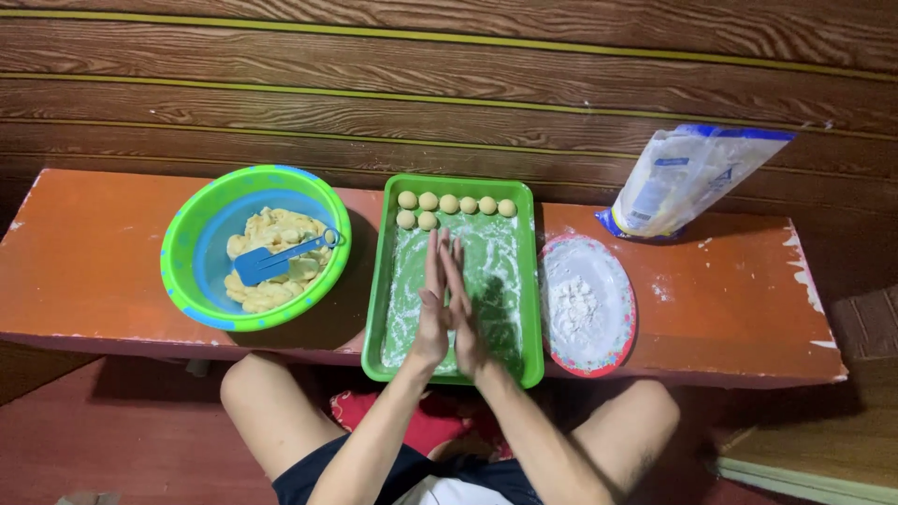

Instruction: The person sits on the floor and rolls small pieces of dough into balls using both hands. They place the finished dough balls onto a green tray dusted with flour. The person occasionally reaches into a green bowl to retrieve more dough pieces.

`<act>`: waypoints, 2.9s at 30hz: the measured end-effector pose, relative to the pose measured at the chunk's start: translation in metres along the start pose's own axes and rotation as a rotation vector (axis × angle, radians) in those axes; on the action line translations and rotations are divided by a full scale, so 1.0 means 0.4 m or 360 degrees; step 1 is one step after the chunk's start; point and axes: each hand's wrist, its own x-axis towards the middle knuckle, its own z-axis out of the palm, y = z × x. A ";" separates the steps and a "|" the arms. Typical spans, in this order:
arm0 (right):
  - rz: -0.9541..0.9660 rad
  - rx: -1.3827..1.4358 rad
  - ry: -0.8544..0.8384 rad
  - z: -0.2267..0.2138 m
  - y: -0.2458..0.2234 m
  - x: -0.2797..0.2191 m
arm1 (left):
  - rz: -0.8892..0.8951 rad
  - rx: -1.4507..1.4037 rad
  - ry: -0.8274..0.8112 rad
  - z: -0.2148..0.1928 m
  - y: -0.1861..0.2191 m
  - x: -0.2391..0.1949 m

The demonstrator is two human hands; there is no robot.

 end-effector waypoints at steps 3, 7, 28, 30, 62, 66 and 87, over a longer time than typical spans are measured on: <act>0.0001 0.0034 -0.0055 0.028 -0.028 -0.068 | -0.0011 0.0012 -0.0055 -0.043 -0.011 0.020; 0.0015 0.0094 -0.0101 0.039 -0.051 -0.064 | -0.0013 -0.0108 -0.0122 -0.045 -0.047 -0.012; -0.0096 0.0272 -0.0045 0.003 0.016 0.041 | -0.0063 -0.0023 -0.0177 0.011 -0.062 -0.063; -0.0096 0.0250 -0.0099 0.023 -0.052 0.007 | -0.0093 -0.0054 -0.0140 -0.008 -0.066 -0.027; -0.0032 -0.0367 0.0036 0.019 0.219 0.071 | -0.0663 -0.0494 0.0060 -0.043 -0.074 0.057; -0.0241 -0.0539 -0.0193 0.041 0.252 0.056 | -0.0755 -0.0533 0.0053 -0.057 -0.087 0.063; 0.0713 -0.0037 0.0777 -0.037 0.105 0.087 | -0.0994 -0.0162 0.0253 -0.004 -0.078 -0.001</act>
